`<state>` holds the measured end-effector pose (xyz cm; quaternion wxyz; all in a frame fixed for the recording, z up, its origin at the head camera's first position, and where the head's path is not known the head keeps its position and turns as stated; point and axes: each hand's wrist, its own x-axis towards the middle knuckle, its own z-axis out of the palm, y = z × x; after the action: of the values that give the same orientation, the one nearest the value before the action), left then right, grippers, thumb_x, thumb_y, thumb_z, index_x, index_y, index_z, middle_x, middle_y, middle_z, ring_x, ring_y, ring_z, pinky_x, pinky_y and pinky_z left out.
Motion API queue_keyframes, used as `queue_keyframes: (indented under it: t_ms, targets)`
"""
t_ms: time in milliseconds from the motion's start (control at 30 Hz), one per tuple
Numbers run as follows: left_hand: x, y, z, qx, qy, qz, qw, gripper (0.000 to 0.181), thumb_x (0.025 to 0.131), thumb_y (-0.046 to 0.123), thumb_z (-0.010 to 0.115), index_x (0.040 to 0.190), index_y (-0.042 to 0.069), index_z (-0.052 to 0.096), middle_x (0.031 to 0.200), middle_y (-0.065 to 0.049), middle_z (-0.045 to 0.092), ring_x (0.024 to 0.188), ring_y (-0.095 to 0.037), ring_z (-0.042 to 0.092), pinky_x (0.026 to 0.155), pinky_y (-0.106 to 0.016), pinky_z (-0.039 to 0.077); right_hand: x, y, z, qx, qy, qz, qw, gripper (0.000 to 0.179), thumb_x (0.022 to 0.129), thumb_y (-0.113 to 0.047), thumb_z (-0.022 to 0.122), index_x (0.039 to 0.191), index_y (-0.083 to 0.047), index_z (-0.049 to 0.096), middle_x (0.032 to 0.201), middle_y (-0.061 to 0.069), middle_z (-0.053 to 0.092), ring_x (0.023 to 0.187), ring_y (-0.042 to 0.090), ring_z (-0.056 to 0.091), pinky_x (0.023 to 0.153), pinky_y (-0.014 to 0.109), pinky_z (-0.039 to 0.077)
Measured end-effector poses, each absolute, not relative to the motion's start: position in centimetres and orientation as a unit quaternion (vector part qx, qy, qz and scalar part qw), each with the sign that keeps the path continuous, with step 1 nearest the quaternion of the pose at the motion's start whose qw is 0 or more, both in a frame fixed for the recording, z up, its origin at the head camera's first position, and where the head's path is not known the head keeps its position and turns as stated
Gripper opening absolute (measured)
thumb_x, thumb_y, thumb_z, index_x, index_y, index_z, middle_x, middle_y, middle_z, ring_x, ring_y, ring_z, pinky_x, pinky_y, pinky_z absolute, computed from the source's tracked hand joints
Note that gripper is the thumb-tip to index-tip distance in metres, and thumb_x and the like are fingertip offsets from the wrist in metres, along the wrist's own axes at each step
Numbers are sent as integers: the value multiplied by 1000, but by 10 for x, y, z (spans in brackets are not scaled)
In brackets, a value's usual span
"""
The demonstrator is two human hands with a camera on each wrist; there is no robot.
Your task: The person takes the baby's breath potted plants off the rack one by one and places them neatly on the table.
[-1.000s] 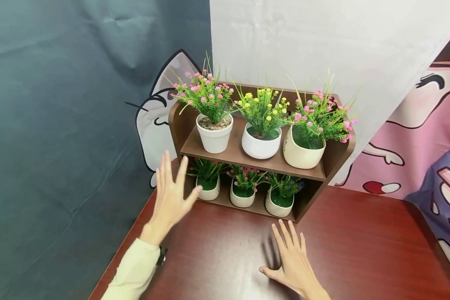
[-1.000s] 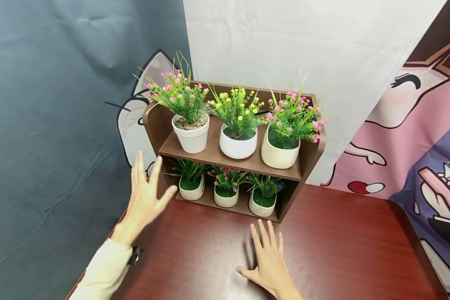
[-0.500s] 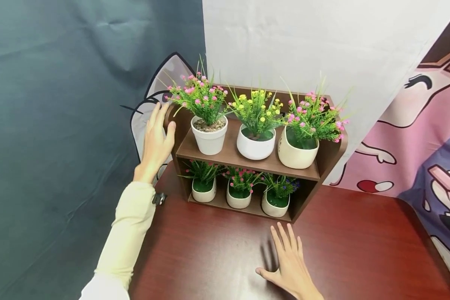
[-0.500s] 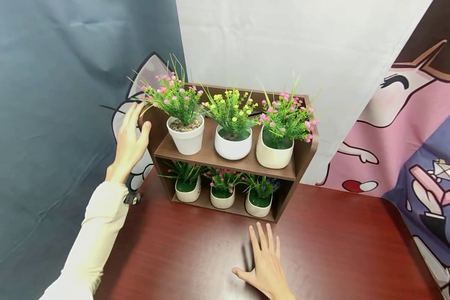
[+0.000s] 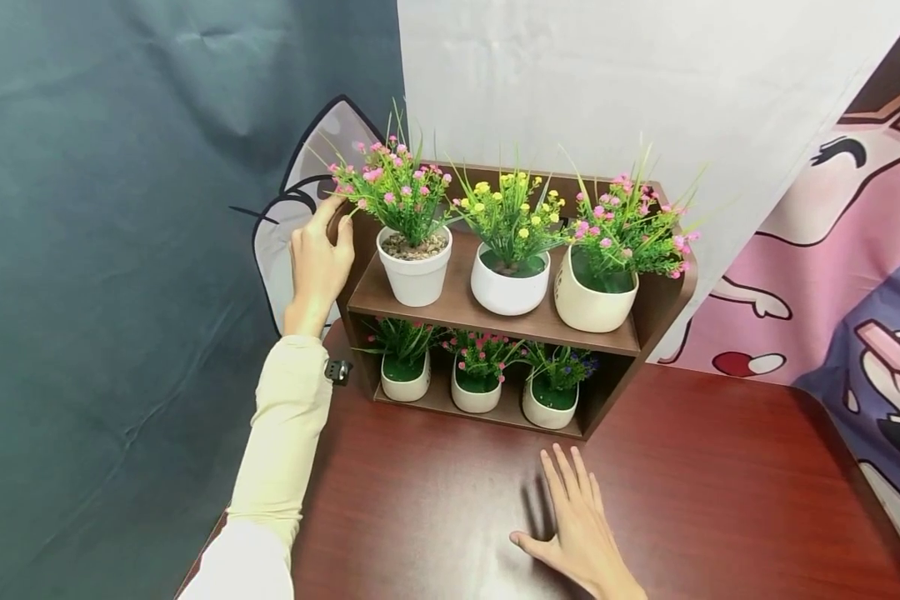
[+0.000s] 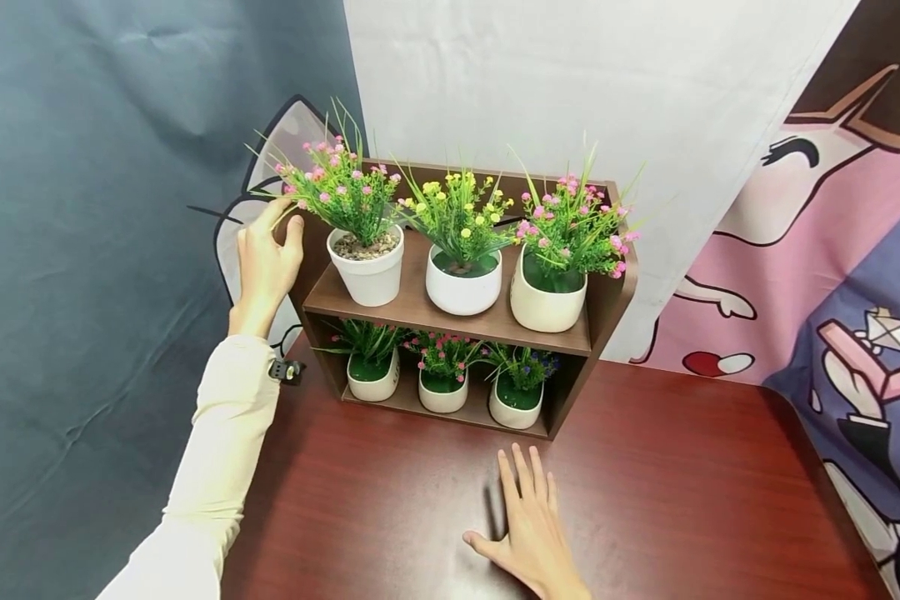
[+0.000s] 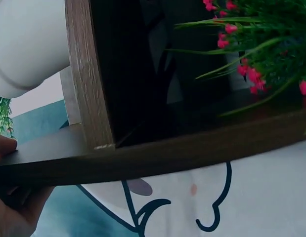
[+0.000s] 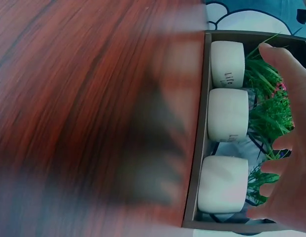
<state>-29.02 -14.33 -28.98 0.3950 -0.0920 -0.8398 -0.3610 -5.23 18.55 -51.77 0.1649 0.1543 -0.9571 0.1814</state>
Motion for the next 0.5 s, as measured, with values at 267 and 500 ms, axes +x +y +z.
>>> queue_keyframes:
  t_ms: [267,500]
  targets:
    - [-291,-143,-294,-86,-828,-365,416,28,84,24,50,111,21,58,104,-1,61,75,-30,57,70,-38,39,-66,168,-502,173,-941,222,186,110,53,-66,62,136,-8,20,140,9,17,126,28,15,98,40,15]
    - [-293,-142,-295,-80,-821,-375,424,27,84,27,50,110,25,58,103,2,61,75,-26,58,69,-36,39,-78,140,-466,205,-921,273,189,99,61,-54,65,137,-12,19,140,5,20,124,23,23,97,33,20]
